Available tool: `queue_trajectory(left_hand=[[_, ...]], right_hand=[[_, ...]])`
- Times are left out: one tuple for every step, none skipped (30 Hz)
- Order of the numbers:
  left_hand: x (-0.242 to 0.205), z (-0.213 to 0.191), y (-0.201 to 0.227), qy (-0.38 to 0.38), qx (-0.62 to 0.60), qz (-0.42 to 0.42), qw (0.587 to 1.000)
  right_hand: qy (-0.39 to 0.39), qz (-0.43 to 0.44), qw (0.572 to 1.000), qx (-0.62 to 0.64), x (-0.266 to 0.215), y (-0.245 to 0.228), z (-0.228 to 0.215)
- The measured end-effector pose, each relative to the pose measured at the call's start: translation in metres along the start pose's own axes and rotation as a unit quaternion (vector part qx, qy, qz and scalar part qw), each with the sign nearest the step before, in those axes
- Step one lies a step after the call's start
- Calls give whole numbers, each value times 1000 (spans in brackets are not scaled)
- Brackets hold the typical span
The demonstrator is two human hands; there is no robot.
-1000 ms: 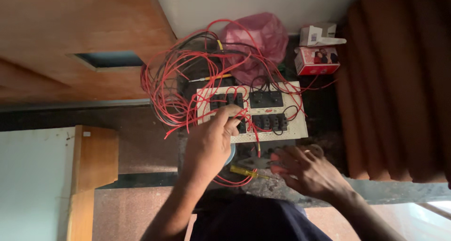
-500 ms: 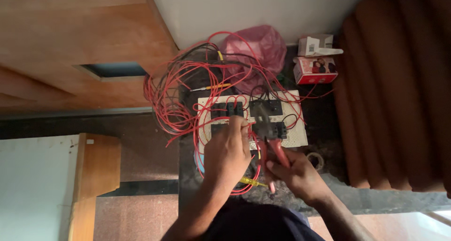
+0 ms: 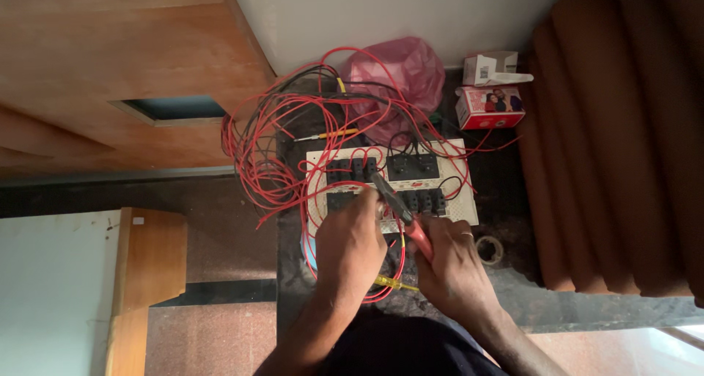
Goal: The person wires an electrical switchboard by stripping wires with pliers and connecting them to terminal blocks.
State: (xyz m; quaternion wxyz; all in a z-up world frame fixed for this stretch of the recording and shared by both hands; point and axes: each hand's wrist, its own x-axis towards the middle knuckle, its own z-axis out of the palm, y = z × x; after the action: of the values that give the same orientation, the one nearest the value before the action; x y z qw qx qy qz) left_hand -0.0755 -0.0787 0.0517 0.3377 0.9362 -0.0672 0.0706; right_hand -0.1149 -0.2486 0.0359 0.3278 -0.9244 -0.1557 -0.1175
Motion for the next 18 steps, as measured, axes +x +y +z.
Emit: queue_trajectory(left_hand=[[-1,1,-2,6,13,13,1000],[-2,2,-3,4,9,1,1000],[-4,3,-4,1,6,-12,1000],[-3,6,-4,-1,0,-22,1000],[-2,6,-6,5,-44,6,999],[0,4,-8,12,-87,35,996],[1,1,-9,19,-130,64,989],[2,-6,-11,-29,-152,51,987],[3,-13,-14,-77,-173,38,981],[3,-19,-15,-126,-194,24,972],[3,-21,-15,-99,-194,60,974],[3,-21,-16,-73,-193,97,974],[3,-19,-18,-46,-192,133,971],[2,-14,-18,-30,-172,107,979],[1,-7,-17,-14,-152,81,985],[0,-1,-19,2,-132,55,990],[0,4,-22,28,-119,55,991],[-1,9,-25,55,-106,53,991]], right_hand=[[-15,15,999,28,0,1,-1],[-30,29,997,57,0,2,-2],[-46,44,994,86,0,3,-2],[-73,77,990,92,1,5,-2],[-99,110,984,97,3,7,-2],[-125,143,976,103,6,8,-3],[-172,186,958,132,8,10,-7],[-219,227,935,161,11,12,-12],[-265,267,907,189,14,14,-18],[-275,235,915,179,17,15,-24],[-285,203,921,169,20,17,-30],[-295,171,926,158,22,17,-34],[-296,186,927,136,24,16,-36],[-294,200,928,114,26,15,-37],[-293,214,927,91,27,14,-37],[-281,257,917,118,26,11,-34],[-269,300,904,145,23,6,-28],[-256,341,888,170,20,4,-25]])
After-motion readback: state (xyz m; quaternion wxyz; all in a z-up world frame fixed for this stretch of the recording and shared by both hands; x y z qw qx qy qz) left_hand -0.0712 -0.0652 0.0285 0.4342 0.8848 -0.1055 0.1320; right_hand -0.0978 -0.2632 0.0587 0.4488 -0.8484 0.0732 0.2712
